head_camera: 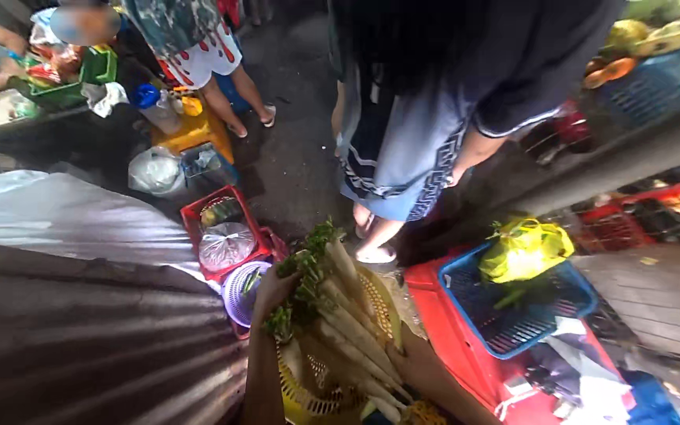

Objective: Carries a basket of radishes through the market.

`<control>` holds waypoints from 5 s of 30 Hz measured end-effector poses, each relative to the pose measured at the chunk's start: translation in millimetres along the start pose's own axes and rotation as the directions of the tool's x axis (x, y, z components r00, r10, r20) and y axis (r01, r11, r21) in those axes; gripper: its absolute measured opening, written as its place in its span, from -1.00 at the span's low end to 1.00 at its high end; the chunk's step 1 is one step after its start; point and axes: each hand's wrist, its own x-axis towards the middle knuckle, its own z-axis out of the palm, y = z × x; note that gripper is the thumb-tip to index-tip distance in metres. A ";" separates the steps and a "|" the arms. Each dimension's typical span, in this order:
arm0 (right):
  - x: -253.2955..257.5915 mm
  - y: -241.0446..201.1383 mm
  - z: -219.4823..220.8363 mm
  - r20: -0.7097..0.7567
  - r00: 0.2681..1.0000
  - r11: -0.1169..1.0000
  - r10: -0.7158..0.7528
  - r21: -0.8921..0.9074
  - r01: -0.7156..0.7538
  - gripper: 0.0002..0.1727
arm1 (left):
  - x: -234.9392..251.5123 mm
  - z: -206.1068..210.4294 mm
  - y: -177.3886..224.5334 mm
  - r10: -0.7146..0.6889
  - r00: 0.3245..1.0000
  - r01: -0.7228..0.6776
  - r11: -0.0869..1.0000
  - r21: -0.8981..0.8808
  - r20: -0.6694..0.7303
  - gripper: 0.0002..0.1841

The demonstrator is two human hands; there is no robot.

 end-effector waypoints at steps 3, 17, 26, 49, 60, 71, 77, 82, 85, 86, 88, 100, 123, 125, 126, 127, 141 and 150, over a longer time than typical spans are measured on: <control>23.7 -27.1 0.1 0.007 1.000 0.999 -0.015 0.034 0.014 -0.35 | 22.2 -28.6 5.0 0.001 1.000 -0.001 1.000 0.006 -0.025 -0.46; 172.7 -155.3 -84.1 -0.107 0.994 0.992 0.007 0.123 0.007 -0.41 | 214.9 -127.2 150.1 0.028 0.999 -0.020 0.986 0.168 -0.044 -0.29; 251.6 -233.7 -177.2 -0.350 0.936 0.923 -0.043 0.345 0.172 -0.45 | 332.5 -181.0 312.6 0.102 0.995 -0.102 0.949 0.299 0.016 -0.29; 470.0 -441.8 -280.7 -0.744 0.593 0.904 0.308 0.423 0.062 0.43 | 634.1 -118.5 552.5 0.337 0.606 -0.774 0.460 0.435 0.721 -0.13; 445.8 -451.2 -297.2 -0.718 0.538 0.826 0.441 0.559 0.068 -0.13 | 692.1 -77.6 621.3 0.145 0.219 -0.843 0.525 0.112 0.965 -0.48; 442.4 -469.3 -337.2 -0.631 0.491 0.706 0.600 0.707 0.047 -0.12 | 676.6 -66.2 629.0 0.308 0.252 -0.542 0.831 -0.130 0.918 -0.38; 487.1 -498.3 -365.7 -0.372 0.550 0.434 0.748 0.901 0.018 0.00 | 645.3 -29.8 620.9 0.400 0.493 -0.703 0.706 0.083 0.773 -0.20; 528.6 -492.9 -355.3 -0.335 0.605 0.254 0.722 0.942 0.218 0.34 | 615.8 -31.0 632.1 0.480 0.505 -0.807 0.558 0.194 0.718 -0.14; 541.0 -489.0 -351.9 -0.348 0.651 0.145 0.675 0.927 0.345 0.31 | 612.9 -27.4 635.2 0.456 0.543 -0.785 0.574 0.233 0.705 -0.15; 543.1 -487.6 -351.6 -0.354 0.664 0.140 0.658 0.925 0.354 0.31 | 612.9 -26.5 636.4 0.454 0.540 -0.791 0.562 0.242 0.709 -0.16; 544.8 -486.0 -352.6 -0.360 0.674 0.176 0.645 0.928 0.328 0.28 | 613.6 -26.3 640.3 0.439 0.532 -0.811 0.511 0.286 0.724 -0.16; 547.3 -483.8 -342.7 -0.430 0.772 0.007 0.469 0.875 0.483 0.38 | 651.4 -23.4 624.7 0.405 0.495 -0.719 0.688 0.100 0.769 -0.23; 516.1 -490.7 -336.0 -0.516 0.817 -0.209 0.259 0.796 0.569 -0.43 | 680.6 -84.4 611.5 0.519 0.473 -0.365 0.851 -0.378 0.712 -0.57; 495.3 -479.3 -335.6 -0.559 0.786 -0.127 0.264 0.787 0.603 -0.38 | 666.5 -75.5 620.1 0.473 0.555 -0.332 0.880 -0.339 0.684 -0.59; 488.9 -475.0 -333.4 -0.629 0.728 -0.077 0.272 0.740 0.668 -0.37 | 664.6 -67.8 620.3 0.516 0.580 -0.416 0.853 -0.316 0.630 -0.65; 486.1 -470.6 -331.6 -0.709 0.648 -0.013 0.278 0.672 0.741 -0.36 | 672.9 -59.0 613.2 0.635 0.513 -0.587 0.751 -0.303 0.577 -0.69; 428.8 -331.3 -505.3 -0.770 0.254 0.306 0.585 0.500 0.810 -0.56 | 670.2 79.0 681.1 0.504 0.680 -0.733 0.462 0.499 0.532 -0.20; 414.3 -187.1 -719.1 -0.746 0.350 0.269 0.566 0.568 0.778 -0.67 | 675.4 128.2 767.9 0.513 0.781 -0.620 0.570 0.539 0.355 -0.38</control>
